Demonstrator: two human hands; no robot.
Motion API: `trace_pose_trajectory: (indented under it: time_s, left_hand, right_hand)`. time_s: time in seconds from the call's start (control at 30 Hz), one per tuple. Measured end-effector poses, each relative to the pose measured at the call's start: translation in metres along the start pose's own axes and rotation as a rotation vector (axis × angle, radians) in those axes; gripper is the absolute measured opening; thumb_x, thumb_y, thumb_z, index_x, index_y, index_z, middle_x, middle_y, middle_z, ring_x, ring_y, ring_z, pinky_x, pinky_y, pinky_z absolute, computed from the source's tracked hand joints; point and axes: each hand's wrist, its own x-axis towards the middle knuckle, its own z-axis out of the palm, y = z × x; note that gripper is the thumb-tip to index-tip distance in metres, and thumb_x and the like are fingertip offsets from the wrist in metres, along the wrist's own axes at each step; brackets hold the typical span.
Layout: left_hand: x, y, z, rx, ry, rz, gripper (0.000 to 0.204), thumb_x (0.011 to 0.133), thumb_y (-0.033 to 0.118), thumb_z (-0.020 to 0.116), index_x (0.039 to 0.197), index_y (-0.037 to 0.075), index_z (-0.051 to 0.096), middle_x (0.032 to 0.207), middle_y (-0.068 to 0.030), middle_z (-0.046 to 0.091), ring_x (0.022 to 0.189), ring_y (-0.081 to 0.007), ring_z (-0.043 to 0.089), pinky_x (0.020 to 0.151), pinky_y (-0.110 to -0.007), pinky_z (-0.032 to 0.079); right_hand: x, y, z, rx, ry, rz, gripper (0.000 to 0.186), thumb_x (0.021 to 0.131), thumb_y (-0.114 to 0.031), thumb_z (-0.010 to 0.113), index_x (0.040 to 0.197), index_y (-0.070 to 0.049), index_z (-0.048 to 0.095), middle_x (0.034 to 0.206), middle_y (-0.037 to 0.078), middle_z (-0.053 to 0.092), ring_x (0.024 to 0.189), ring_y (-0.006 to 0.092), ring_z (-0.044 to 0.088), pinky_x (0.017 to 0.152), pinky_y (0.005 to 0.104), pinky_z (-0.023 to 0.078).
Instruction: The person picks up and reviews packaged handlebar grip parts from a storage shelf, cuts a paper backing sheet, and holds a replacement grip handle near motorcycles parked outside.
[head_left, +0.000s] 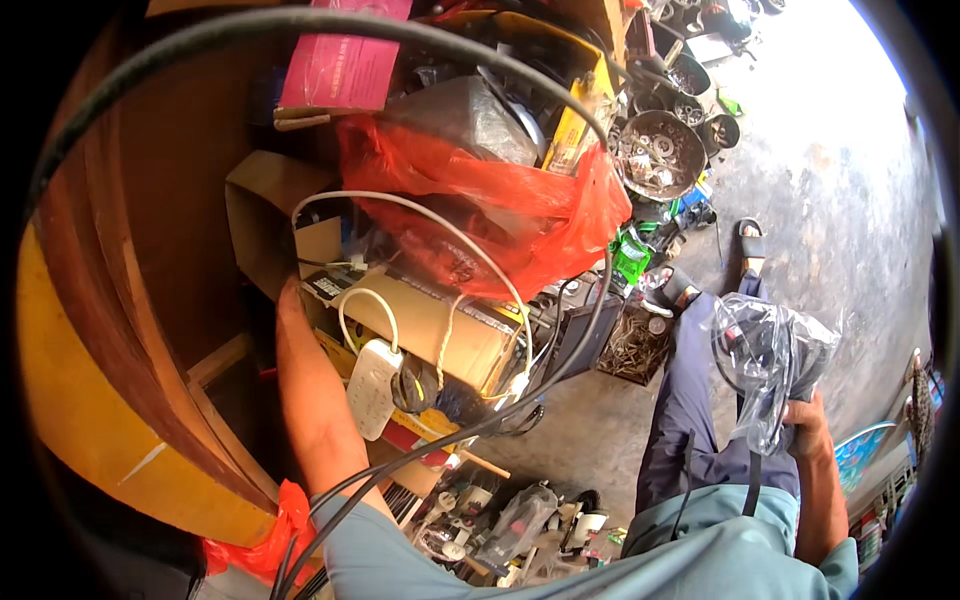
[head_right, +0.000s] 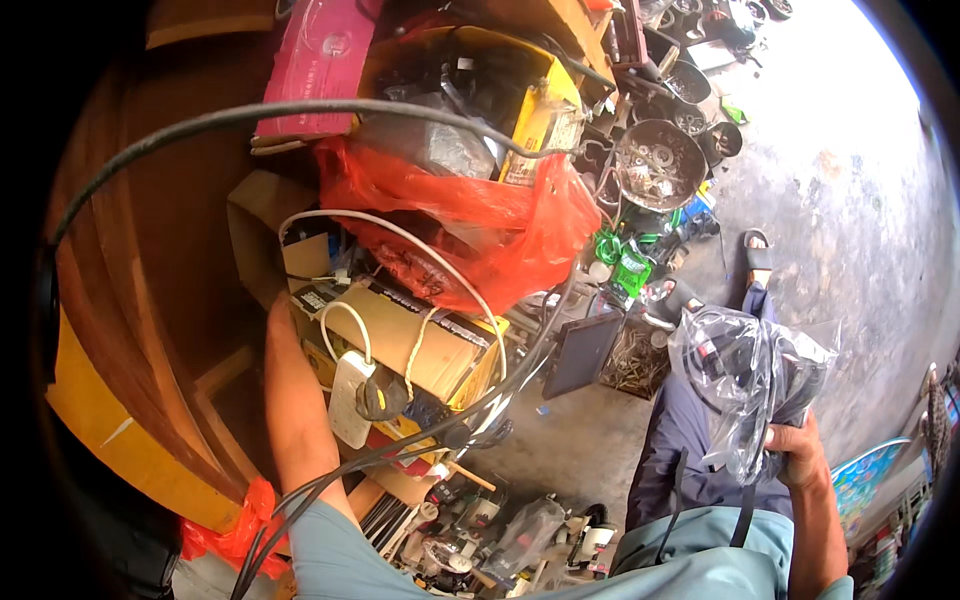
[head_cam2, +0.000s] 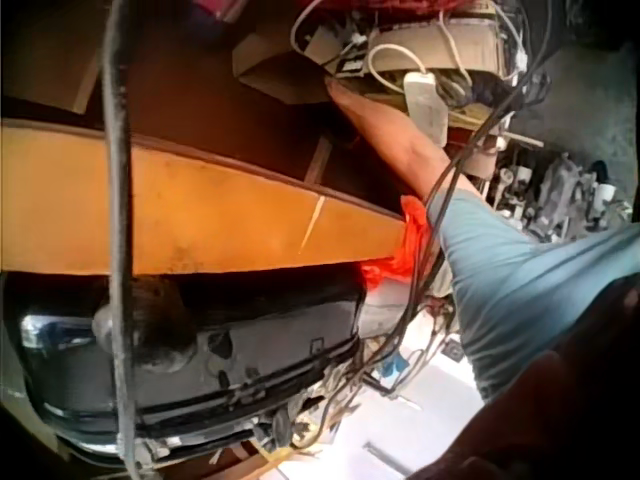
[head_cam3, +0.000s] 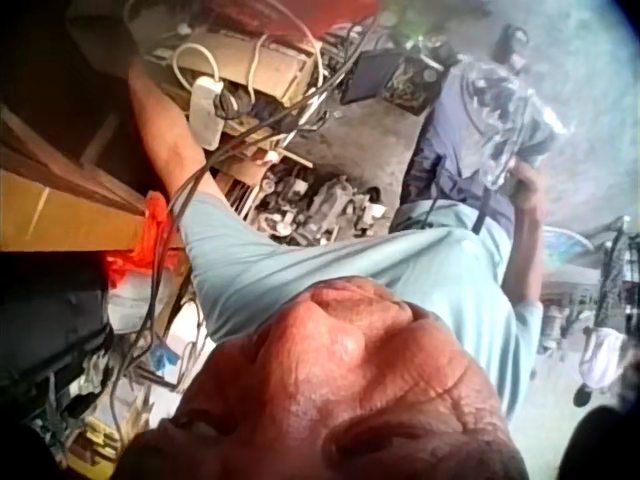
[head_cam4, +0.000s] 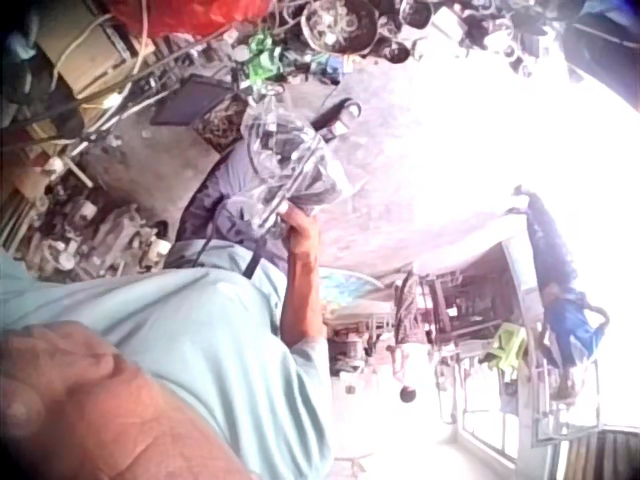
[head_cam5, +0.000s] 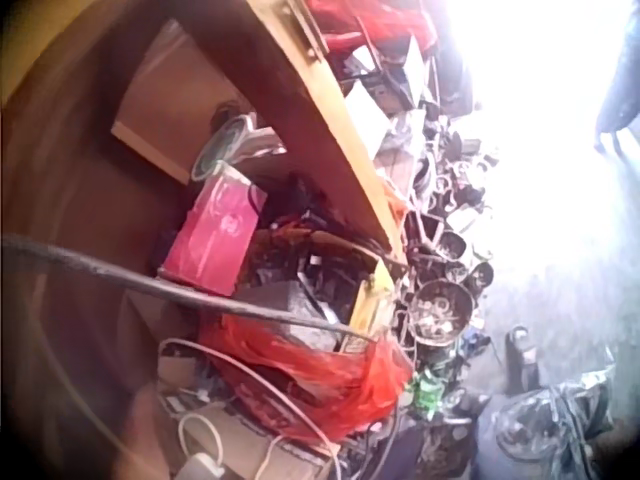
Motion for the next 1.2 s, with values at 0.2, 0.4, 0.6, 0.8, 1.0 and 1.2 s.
trace_pose_trajectory:
  time_s: [0.2,0.4,0.6,0.8,1.0,1.2]
  left_hand:
    - [0.012,-0.002,0.009,0.157,0.11,0.153,0.034,0.085,0.015,0.069,0.114,-0.002,0.062,0.108,-0.0151,0.066,0.093,-0.0251,0.062,0.081,-0.036,0.052]
    - [0.009,-0.013,0.006,0.198,0.235,0.219,0.029,0.084,0.013,0.069,0.109,-0.002,0.064,0.103,-0.0159,0.066,0.087,-0.0262,0.063,0.077,-0.036,0.054]
    - [-0.005,-0.039,-0.044,-0.229,0.414,0.218,0.024,0.083,0.011,0.068,0.103,-0.003,0.065,0.098,-0.0168,0.066,0.08,-0.0273,0.065,0.073,-0.035,0.055]
    - [-0.109,0.011,-0.013,-0.683,0.478,0.22,0.021,0.078,-0.002,0.063,0.097,-0.009,0.058,0.091,-0.0183,0.063,0.074,-0.0277,0.063,0.067,-0.031,0.057]
    - [-0.097,0.016,-0.034,-0.854,0.598,0.028,0.014,0.079,0.006,0.06,0.086,-0.006,0.058,0.09,-0.0161,0.064,0.075,-0.0227,0.062,0.06,-0.03,0.051]
    - [-0.106,0.047,-0.036,-0.982,0.596,0.062,0.013,0.077,0.014,0.058,0.079,0.002,0.053,0.079,-0.0105,0.058,0.068,-0.0201,0.055,0.068,-0.029,0.045]
  right_hand:
    - [0.003,-0.003,0.008,0.042,0.023,-0.05,0.057,0.063,-0.017,0.078,0.114,0.003,0.061,0.091,0.009,0.068,0.073,0.0177,0.066,0.066,0.0304,0.055]
    - [0.001,-0.004,-0.009,-0.019,0.02,-0.057,0.055,0.066,-0.022,0.073,0.113,0.002,0.06,0.09,0.007,0.066,0.072,0.016,0.063,0.062,0.0286,0.052]
    - [-0.005,-0.021,-0.011,-0.015,-0.012,-0.097,0.05,0.068,-0.022,0.072,0.11,0.003,0.061,0.088,0.007,0.065,0.07,0.0156,0.063,0.062,0.0286,0.052]
    - [-0.011,-0.03,-0.028,-0.018,0.04,-0.132,0.047,0.068,-0.02,0.071,0.109,0.002,0.062,0.086,0.006,0.066,0.069,0.0154,0.062,0.061,0.0284,0.052]
    - [-0.011,-0.035,-0.034,-0.064,0.016,-0.102,0.052,0.069,-0.022,0.072,0.114,0.002,0.06,0.09,0.006,0.066,0.075,0.0145,0.063,0.068,0.0282,0.052]
    - [-0.008,-0.024,-0.028,-0.014,0.025,-0.107,0.051,0.071,-0.021,0.072,0.115,0.002,0.059,0.092,0.006,0.065,0.077,0.0149,0.063,0.069,0.0287,0.053]
